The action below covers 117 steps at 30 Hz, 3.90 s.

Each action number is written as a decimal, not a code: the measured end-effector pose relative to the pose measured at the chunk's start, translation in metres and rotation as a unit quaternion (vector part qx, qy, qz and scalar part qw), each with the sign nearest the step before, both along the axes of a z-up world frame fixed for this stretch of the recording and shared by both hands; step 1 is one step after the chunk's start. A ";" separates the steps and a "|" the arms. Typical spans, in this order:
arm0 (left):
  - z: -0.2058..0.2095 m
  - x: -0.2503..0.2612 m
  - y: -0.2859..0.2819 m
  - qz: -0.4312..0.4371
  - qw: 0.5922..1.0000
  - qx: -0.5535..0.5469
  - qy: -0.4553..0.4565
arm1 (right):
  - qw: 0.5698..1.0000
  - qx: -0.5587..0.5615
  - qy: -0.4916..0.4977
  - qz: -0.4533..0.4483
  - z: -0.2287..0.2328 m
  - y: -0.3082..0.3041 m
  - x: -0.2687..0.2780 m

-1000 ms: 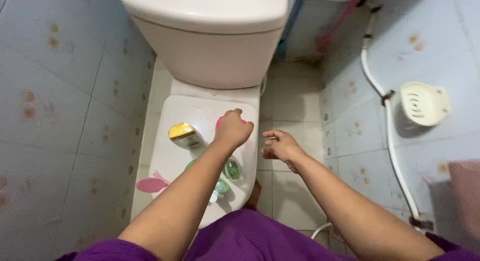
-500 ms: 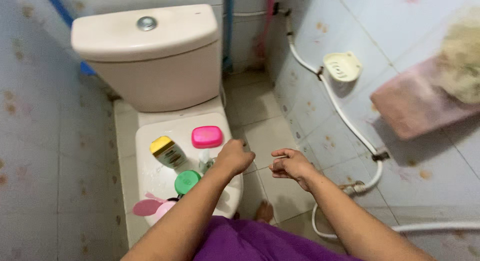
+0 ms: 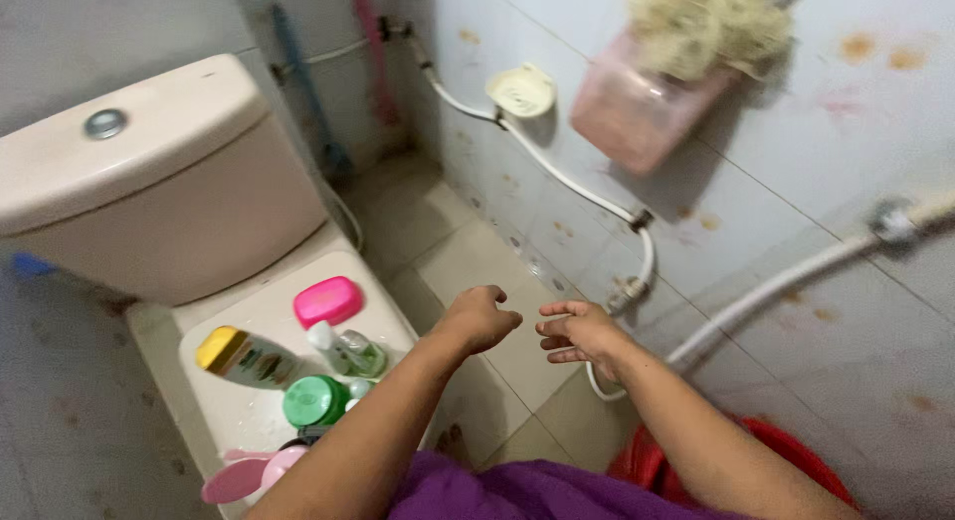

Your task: The person removes various toiletry bottles and a pink soap dish from a bathroom shelf and places them onto the top of a toilet tank one by one.

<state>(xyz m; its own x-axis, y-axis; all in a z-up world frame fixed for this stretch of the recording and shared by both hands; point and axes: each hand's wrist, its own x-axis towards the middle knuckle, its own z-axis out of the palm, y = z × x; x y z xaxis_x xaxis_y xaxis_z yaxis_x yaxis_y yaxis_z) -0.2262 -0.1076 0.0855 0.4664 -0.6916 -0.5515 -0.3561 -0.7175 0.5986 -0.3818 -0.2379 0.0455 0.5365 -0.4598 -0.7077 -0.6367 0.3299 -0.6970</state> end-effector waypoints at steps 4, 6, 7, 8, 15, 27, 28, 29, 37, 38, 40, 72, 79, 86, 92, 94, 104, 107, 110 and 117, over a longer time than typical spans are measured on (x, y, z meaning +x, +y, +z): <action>-0.002 -0.053 -0.017 -0.043 0.999 -0.021 0.009 | 0.997 0.024 -0.019 -0.068 -0.002 -0.002 -0.068; -0.005 -0.083 -0.028 -0.072 0.997 -0.028 0.004 | 0.995 0.013 -0.001 -0.095 0.001 0.000 -0.109; -0.008 -0.100 -0.034 -0.093 0.995 -0.034 -0.001 | 0.995 0.006 0.005 -0.103 0.003 0.000 -0.128; -0.011 -0.117 -0.038 -0.115 0.993 -0.041 -0.006 | 0.994 -0.001 0.011 -0.111 0.003 0.002 -0.149; -0.023 -0.220 -0.043 -0.220 0.970 -0.105 0.009 | 0.978 -0.013 0.024 -0.208 0.005 0.030 -0.290; -0.017 -0.380 -0.030 -0.387 0.921 -0.039 0.027 | 0.916 0.056 0.028 -0.396 0.006 0.120 -0.462; -0.021 -0.392 -0.031 -0.394 0.918 -0.040 0.030 | 0.913 0.056 0.043 -0.402 0.007 0.126 -0.471; -0.023 -0.403 -0.032 -0.401 0.915 -0.042 0.032 | 0.910 0.057 0.057 -0.408 0.007 0.131 -0.479; -0.044 -0.458 -0.052 -0.507 0.859 -0.058 0.039 | 0.853 0.064 0.050 -0.516 0.008 0.163 -0.516; -0.044 -0.462 -0.057 -0.517 0.853 -0.054 0.040 | 0.845 0.066 0.061 -0.527 0.011 0.166 -0.517; -0.043 -0.475 -0.068 -0.536 0.841 -0.054 0.045 | 0.831 0.053 0.060 -0.550 0.019 0.171 -0.522; -0.031 -0.862 -0.027 -0.671 0.726 -0.053 0.141 | 0.710 -0.048 -0.030 -0.702 0.042 0.263 -0.857; -0.012 -0.935 0.008 -0.731 0.669 -0.109 0.078 | 0.688 -0.072 -0.053 -0.721 0.038 0.300 -0.937; 0.000 -0.980 0.021 -0.736 0.666 -0.074 0.093 | 0.667 -0.089 -0.137 -0.727 0.008 0.314 -0.985; 0.027 -1.026 0.027 -0.739 0.664 -0.039 0.108 | 0.662 -0.074 -0.093 -0.740 0.019 0.305 -1.016; 0.039 -1.039 0.023 -0.731 0.668 -0.027 0.137 | 0.661 -0.075 -0.090 -0.741 0.031 0.295 -1.031; 0.096 -1.115 -0.049 -0.695 0.695 -0.005 0.182 | 0.662 -0.136 -0.059 -0.734 0.122 0.195 -1.109; 0.095 -1.147 -0.078 -0.709 0.672 -0.057 0.206 | 0.658 -0.188 -0.074 -0.725 0.151 0.171 -1.125; 0.099 -1.166 -0.096 -0.682 0.690 -0.051 0.237 | 0.638 -0.213 -0.099 -0.733 0.165 0.158 -1.134; 0.157 -1.196 -0.136 -0.665 0.677 -0.162 0.271 | 0.645 -0.303 -0.103 -0.694 0.212 0.116 -1.176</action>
<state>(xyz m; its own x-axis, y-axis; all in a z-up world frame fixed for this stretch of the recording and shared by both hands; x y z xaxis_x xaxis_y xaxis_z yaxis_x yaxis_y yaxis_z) -1.4218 -0.2433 0.2426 -0.8972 -0.4271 -0.1122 -0.2241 0.2215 0.9491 -1.5577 -0.1220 0.2572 -0.6355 -0.7572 -0.1514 0.1043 0.1101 -0.9884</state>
